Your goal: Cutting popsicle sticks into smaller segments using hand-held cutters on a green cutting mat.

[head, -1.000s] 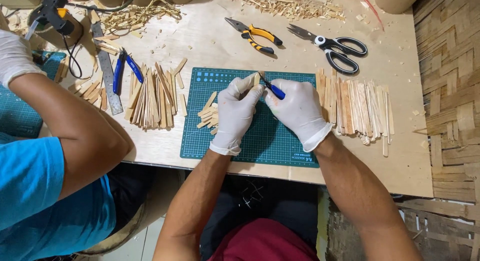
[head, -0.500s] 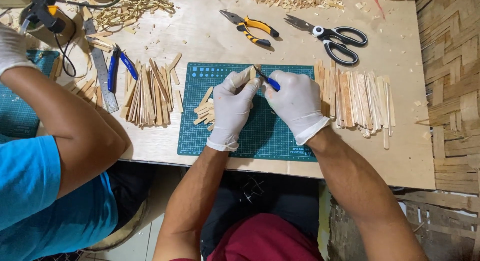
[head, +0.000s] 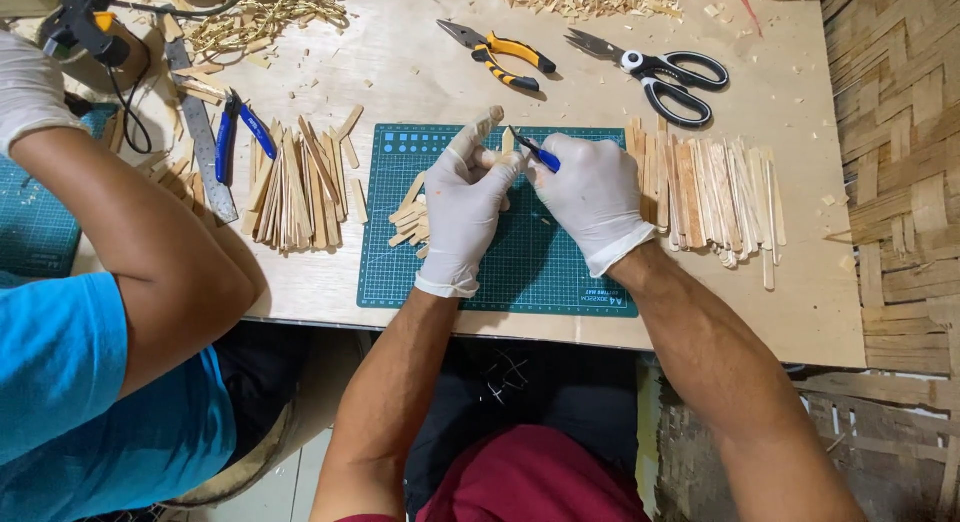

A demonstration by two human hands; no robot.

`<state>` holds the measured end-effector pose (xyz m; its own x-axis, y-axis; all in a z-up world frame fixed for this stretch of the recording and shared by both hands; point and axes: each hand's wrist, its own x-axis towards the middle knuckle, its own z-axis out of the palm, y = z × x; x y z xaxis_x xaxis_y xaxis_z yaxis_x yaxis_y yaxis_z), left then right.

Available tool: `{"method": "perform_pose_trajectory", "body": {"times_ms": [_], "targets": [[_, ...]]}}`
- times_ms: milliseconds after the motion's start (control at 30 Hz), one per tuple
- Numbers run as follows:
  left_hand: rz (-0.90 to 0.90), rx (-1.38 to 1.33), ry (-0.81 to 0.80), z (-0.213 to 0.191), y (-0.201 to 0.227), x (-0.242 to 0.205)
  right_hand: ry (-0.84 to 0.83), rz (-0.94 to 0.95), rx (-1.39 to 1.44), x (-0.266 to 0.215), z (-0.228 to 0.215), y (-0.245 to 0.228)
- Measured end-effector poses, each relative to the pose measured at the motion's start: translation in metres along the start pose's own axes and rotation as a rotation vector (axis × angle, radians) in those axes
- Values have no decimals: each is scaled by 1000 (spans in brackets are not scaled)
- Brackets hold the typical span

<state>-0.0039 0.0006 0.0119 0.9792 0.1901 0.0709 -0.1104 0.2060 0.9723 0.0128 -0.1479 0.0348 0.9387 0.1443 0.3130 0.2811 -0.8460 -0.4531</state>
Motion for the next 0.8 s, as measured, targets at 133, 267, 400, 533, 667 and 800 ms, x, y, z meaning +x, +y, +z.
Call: {"method": "perform_pose_trajectory", "body": {"times_ms": [133, 267, 400, 533, 667, 800], "targets": [[-5, -57, -10, 4, -3, 2, 115, -35, -4, 0, 12, 11], [-15, 7, 62, 1, -8, 6, 249, -77, -60, -1, 18, 17], [7, 338, 100, -17, 10, 2, 355, -125, -57, 4, 16, 20], [-41, 616, 100, -47, 49, -20, 299, -50, -103, 3, 19, 28], [87, 1119, 167, -93, 55, 8, 278, -16, -51, 1, 14, 19], [-40, 1388, 199, -155, 14, 107, 233, 1, -50, -1, 9, 15]]}}
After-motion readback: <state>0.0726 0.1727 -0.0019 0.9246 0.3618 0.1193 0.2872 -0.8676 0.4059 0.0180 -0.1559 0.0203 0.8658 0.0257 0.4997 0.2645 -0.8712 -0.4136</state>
